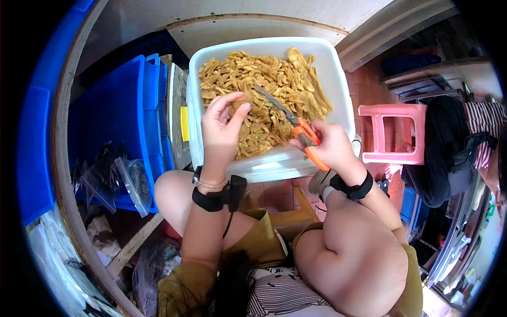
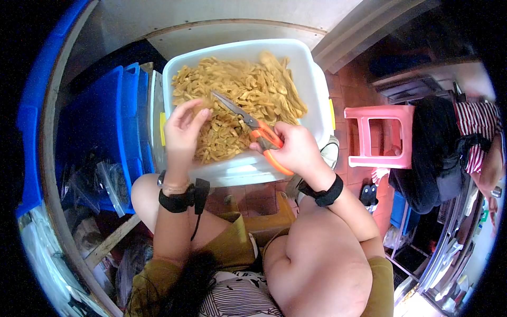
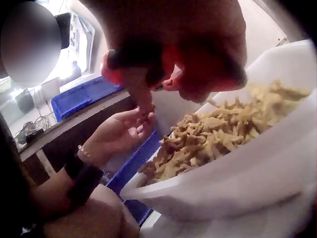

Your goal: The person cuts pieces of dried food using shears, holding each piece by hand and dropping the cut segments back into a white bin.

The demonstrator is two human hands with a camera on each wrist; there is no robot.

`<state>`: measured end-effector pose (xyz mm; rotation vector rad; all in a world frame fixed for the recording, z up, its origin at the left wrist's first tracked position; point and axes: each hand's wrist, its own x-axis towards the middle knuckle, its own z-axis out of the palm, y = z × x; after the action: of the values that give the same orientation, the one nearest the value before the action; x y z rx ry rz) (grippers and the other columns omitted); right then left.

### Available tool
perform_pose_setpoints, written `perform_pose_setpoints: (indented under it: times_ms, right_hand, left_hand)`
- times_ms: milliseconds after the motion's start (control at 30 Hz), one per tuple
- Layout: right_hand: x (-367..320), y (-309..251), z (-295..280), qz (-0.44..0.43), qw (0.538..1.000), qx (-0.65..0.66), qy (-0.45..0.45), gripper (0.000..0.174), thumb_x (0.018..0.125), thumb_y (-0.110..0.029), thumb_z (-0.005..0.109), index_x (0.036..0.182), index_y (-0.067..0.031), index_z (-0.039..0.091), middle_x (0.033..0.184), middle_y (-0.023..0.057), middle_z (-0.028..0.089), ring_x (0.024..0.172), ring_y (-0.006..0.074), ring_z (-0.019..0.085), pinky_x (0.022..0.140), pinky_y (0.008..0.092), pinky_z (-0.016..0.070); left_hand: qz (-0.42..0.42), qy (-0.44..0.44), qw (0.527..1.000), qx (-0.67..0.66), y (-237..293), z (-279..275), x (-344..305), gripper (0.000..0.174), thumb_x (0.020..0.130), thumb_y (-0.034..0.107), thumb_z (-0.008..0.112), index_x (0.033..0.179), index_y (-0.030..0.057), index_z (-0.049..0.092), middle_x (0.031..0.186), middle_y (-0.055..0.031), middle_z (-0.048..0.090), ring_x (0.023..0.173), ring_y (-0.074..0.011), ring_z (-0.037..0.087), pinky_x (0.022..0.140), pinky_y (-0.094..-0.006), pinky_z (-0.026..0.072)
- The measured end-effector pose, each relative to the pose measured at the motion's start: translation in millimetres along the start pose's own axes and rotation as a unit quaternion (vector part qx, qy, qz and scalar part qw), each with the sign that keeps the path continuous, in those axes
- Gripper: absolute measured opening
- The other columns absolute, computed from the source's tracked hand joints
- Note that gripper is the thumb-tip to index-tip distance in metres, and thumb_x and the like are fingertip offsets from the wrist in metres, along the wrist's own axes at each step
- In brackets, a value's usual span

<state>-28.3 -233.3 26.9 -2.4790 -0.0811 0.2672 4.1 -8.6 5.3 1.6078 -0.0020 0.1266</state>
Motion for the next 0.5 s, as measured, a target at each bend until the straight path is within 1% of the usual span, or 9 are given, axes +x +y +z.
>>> perform_pose_setpoints:
  times_ms: [33, 133, 167, 200, 233, 267, 367, 433, 500]
  right_hand:
    - [-0.5, -1.9, -3.8, -0.014, 1.000, -0.012, 0.003, 0.044, 0.065, -0.036, 0.081, 0.068, -0.0001, 0.055, 0.051, 0.0111, 0.046, 0.046, 0.0198, 0.042, 0.048, 0.0318, 0.0396]
    - [-1.9, -7.4, -9.1, -0.036, 0.999, -0.018, -0.002, 0.046, 0.064, -0.038, 0.082, 0.070, -0.0010, 0.056, 0.052, 0.0109, 0.047, 0.046, 0.0210, 0.043, 0.048, 0.0317, 0.0401]
    - [-2.5, -8.8, -10.2, -0.043, 0.999, -0.010, -0.010, 0.047, 0.063, -0.040, 0.082, 0.071, -0.0016, 0.056, 0.053, 0.0110, 0.047, 0.047, 0.0221, 0.044, 0.048, 0.0319, 0.0403]
    - [-2.8, -10.6, -11.1, -0.044, 0.999, -0.010, -0.010, 0.047, 0.063, -0.040, 0.082, 0.071, -0.0016, 0.056, 0.053, 0.0110, 0.047, 0.047, 0.0221, 0.044, 0.048, 0.0319, 0.0403]
    - [-2.8, -12.9, -11.3, -0.039, 0.998, -0.031, -0.023, 0.052, 0.062, -0.048, 0.080, 0.068, -0.0022, 0.054, 0.054, 0.0120, 0.049, 0.050, 0.0266, 0.050, 0.050, 0.0342, 0.0422]
    - [-2.7, -14.3, -11.1, -0.035, 0.997, -0.052, -0.036, 0.058, 0.061, -0.055, 0.077, 0.066, -0.0028, 0.053, 0.055, 0.0131, 0.051, 0.054, 0.0310, 0.055, 0.052, 0.0364, 0.0441]
    - [-2.4, -15.1, -10.1, -0.033, 0.998, -0.040, -0.044, 0.058, 0.060, -0.055, 0.077, 0.066, -0.0028, 0.053, 0.055, 0.0130, 0.052, 0.055, 0.0313, 0.056, 0.053, 0.0367, 0.0444]
    - [-2.4, -14.8, -10.8, -0.036, 0.998, -0.034, -0.046, 0.058, 0.060, -0.055, 0.077, 0.066, -0.0028, 0.052, 0.055, 0.0131, 0.052, 0.055, 0.0315, 0.056, 0.053, 0.0367, 0.0445]
    - [-2.8, -14.0, -11.4, -0.037, 0.998, -0.029, -0.048, 0.058, 0.060, -0.055, 0.077, 0.066, -0.0028, 0.052, 0.055, 0.0133, 0.052, 0.055, 0.0316, 0.056, 0.053, 0.0367, 0.0446]
  left_hand:
    - [-0.078, 0.003, 0.983, -0.168, -1.8, 1.3, 0.0, 0.021, 0.087, 0.003, 0.059, 0.106, -0.0050, 0.055, 0.097, -0.0097, 0.061, 0.085, -0.0165, 0.059, 0.077, -0.0248, 0.0472]
    - [-0.136, -0.023, 0.959, -0.249, 4.9, -3.3, 0.5, 0.028, 0.090, 0.006, 0.056, 0.114, -0.0046, 0.047, 0.100, -0.0105, 0.060, 0.090, -0.0182, 0.060, 0.081, -0.0268, 0.0485]
    - [-0.135, -0.022, 0.959, -0.250, 5.2, -2.8, -0.1, 0.028, 0.090, 0.006, 0.056, 0.114, -0.0046, 0.047, 0.100, -0.0105, 0.060, 0.090, -0.0182, 0.060, 0.081, -0.0268, 0.0485]
    - [-0.140, -0.024, 0.946, -0.291, 5.2, -1.4, -0.8, 0.027, 0.090, 0.006, 0.056, 0.114, -0.0040, 0.047, 0.101, -0.0118, 0.061, 0.089, -0.0177, 0.061, 0.078, -0.0250, 0.0480]
    - [-0.145, -0.026, 0.932, -0.332, 4.8, -0.4, -1.3, 0.026, 0.090, 0.005, 0.055, 0.113, -0.0034, 0.047, 0.102, -0.0130, 0.062, 0.087, -0.0171, 0.062, 0.074, -0.0232, 0.0476]
    - [-0.144, -0.025, 0.932, -0.333, 3.8, -0.1, -1.7, 0.026, 0.090, 0.005, 0.055, 0.113, -0.0034, 0.047, 0.102, -0.0130, 0.062, 0.087, -0.0171, 0.062, 0.074, -0.0232, 0.0476]
    - [-0.159, -0.046, 0.918, -0.360, -0.2, 0.4, -2.6, 0.021, 0.090, 0.004, 0.055, 0.109, -0.0014, 0.047, 0.101, -0.0128, 0.062, 0.086, -0.0167, 0.062, 0.073, -0.0235, 0.0477]
    - [-0.132, -0.075, 0.930, -0.334, -1.4, 0.8, -2.7, 0.018, 0.089, 0.003, 0.056, 0.104, 0.0001, 0.047, 0.098, -0.0127, 0.063, 0.083, -0.0166, 0.063, 0.071, -0.0242, 0.0479]
    - [-0.134, -0.076, 0.933, -0.326, -0.3, 0.9, -2.6, 0.016, 0.089, 0.003, 0.057, 0.102, 0.0008, 0.047, 0.096, -0.0128, 0.063, 0.082, -0.0167, 0.063, 0.070, -0.0243, 0.0478]
